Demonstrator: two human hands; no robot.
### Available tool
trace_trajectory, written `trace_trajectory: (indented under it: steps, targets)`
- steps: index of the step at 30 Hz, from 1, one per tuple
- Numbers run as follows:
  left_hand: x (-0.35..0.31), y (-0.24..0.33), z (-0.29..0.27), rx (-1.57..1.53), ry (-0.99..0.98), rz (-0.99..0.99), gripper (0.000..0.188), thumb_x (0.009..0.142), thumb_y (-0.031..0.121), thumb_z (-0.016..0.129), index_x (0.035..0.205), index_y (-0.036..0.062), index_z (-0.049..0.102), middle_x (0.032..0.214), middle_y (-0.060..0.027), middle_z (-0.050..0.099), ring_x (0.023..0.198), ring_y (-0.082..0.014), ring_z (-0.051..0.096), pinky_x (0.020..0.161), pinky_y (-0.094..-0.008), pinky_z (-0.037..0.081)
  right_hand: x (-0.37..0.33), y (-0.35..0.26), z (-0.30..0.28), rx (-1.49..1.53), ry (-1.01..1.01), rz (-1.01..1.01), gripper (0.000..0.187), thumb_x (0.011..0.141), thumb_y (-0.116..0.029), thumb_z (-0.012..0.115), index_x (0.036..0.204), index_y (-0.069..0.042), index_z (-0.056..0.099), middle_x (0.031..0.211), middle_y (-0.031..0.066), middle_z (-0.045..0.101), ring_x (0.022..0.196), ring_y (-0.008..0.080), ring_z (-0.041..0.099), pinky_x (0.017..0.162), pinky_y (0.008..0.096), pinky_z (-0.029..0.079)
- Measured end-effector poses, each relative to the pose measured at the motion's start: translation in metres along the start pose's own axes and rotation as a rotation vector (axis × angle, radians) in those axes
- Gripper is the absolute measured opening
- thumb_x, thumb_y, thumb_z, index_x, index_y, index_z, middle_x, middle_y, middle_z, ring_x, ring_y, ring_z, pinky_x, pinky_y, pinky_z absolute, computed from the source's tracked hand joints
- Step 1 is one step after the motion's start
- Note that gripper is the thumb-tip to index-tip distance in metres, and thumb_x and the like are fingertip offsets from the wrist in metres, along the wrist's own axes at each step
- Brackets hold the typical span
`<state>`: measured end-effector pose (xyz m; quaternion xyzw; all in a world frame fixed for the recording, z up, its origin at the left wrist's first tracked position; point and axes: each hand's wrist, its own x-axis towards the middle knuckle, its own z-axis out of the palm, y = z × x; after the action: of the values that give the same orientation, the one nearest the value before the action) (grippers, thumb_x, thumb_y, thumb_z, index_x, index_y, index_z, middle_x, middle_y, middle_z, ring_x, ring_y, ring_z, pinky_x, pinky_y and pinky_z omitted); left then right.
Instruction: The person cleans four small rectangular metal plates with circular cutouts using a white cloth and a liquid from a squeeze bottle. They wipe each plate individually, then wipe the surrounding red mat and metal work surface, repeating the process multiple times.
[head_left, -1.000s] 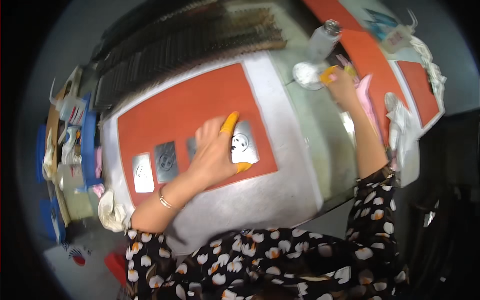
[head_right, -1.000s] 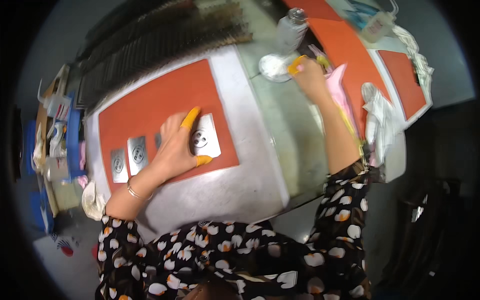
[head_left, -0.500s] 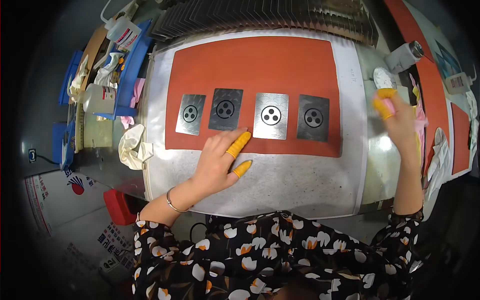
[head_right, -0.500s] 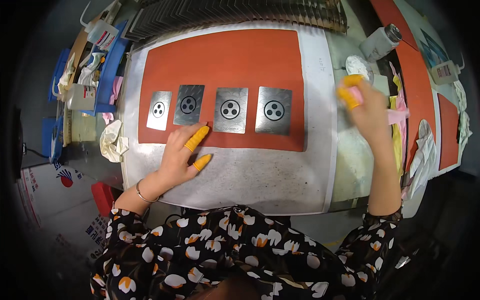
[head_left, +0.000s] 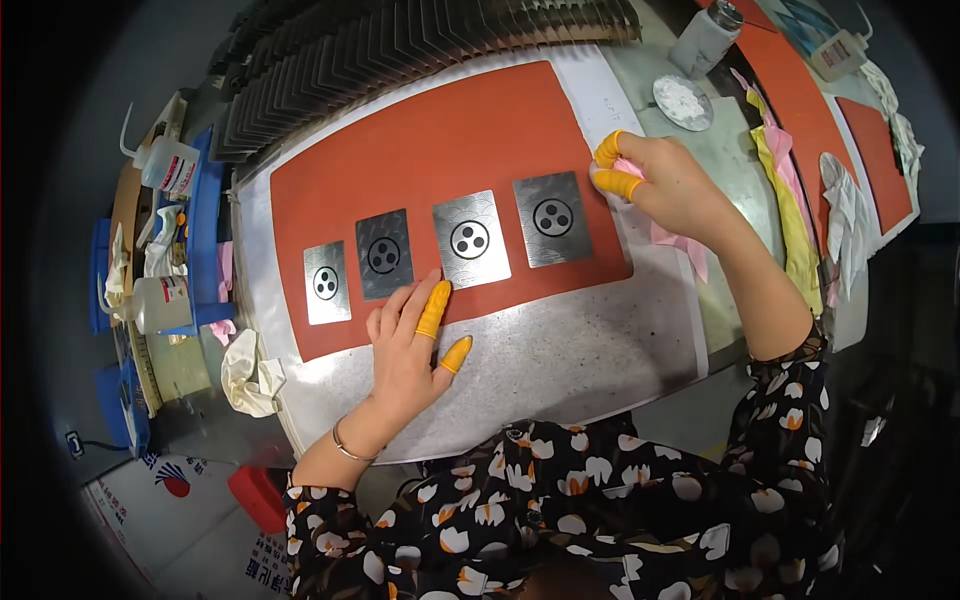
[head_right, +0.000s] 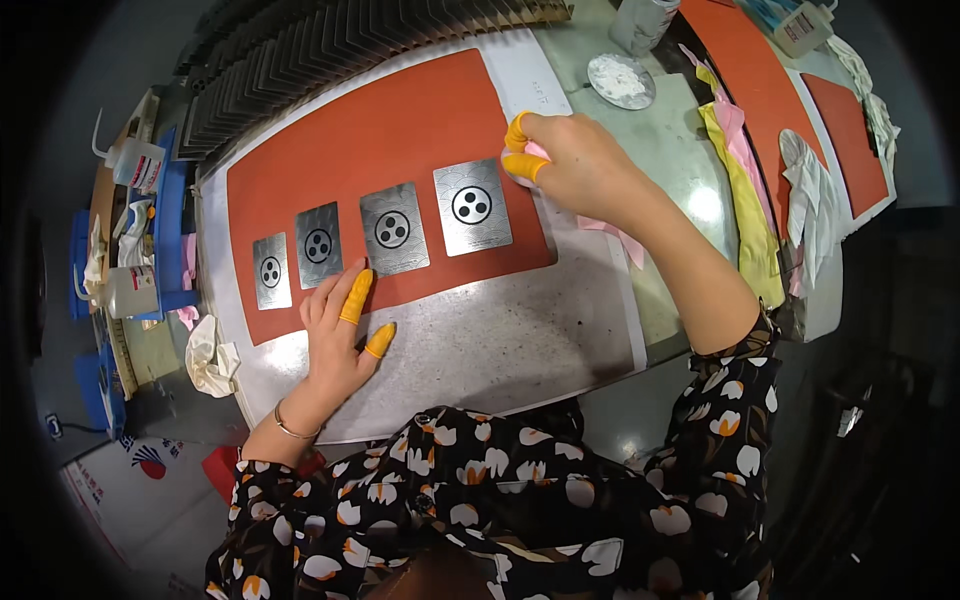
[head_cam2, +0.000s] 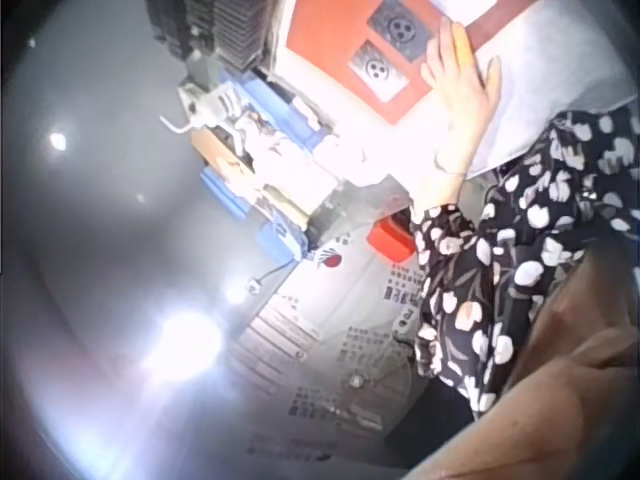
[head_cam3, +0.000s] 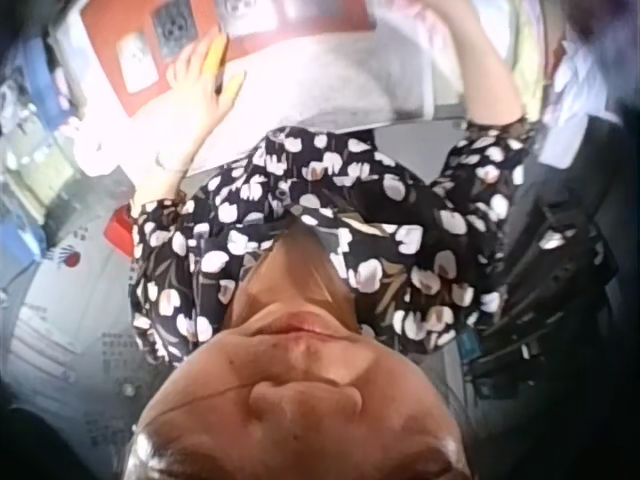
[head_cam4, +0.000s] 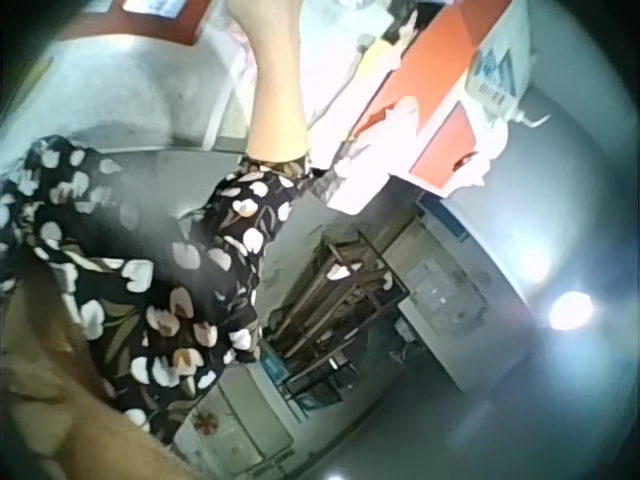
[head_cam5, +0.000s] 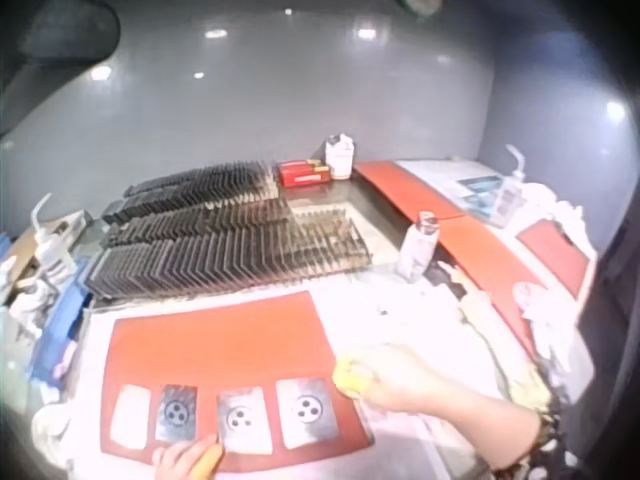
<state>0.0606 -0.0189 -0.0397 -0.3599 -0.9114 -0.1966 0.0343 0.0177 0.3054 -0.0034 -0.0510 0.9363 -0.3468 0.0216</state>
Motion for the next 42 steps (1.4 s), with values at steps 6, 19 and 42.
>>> trace_trajectory:
  steps: [6, 19, 42]
  targets:
    - [-0.001, -0.003, 0.001, 0.040, -0.032, 0.042, 0.053, 0.072, 0.025, 0.067, 0.117, 0.0006, 0.053, 0.131, -0.0120, 0.047, 0.113, -0.0286, 0.044, 0.088, -0.0409, 0.031, 0.028, -0.032, 0.039, -0.038, -0.038, -0.299, 0.016, 0.083, -0.019, 0.058, 0.085, -0.003, 0.058, 0.076, 0.0147, 0.063, 0.072, 0.0321, 0.060, 0.064, 0.0423, 0.046]
    - [-0.008, -0.003, 0.002, -0.002, -0.044, 0.010, 0.056, 0.068, 0.029, 0.068, 0.115, 0.0007, 0.055, 0.135, -0.0082, 0.042, 0.115, -0.0247, 0.041, 0.087, -0.0392, 0.030, 0.058, -0.046, 0.087, -0.190, -0.110, -0.472, 0.009, 0.078, -0.012, 0.057, 0.079, -0.003, 0.059, 0.076, 0.0151, 0.062, 0.071, 0.0350, 0.060, 0.059, 0.0439, 0.047]
    - [-0.014, -0.013, 0.001, -0.068, -0.005, 0.086, 0.060, 0.070, 0.028, 0.068, 0.119, -0.0023, 0.050, 0.130, -0.0110, 0.043, 0.117, -0.0254, 0.040, 0.090, -0.0423, 0.030, 0.034, -0.071, 0.111, -0.228, -0.108, -0.616, 0.009, 0.074, -0.005, 0.061, 0.083, -0.003, 0.061, 0.070, 0.0155, 0.060, 0.062, 0.0335, 0.058, 0.056, 0.0410, 0.047]
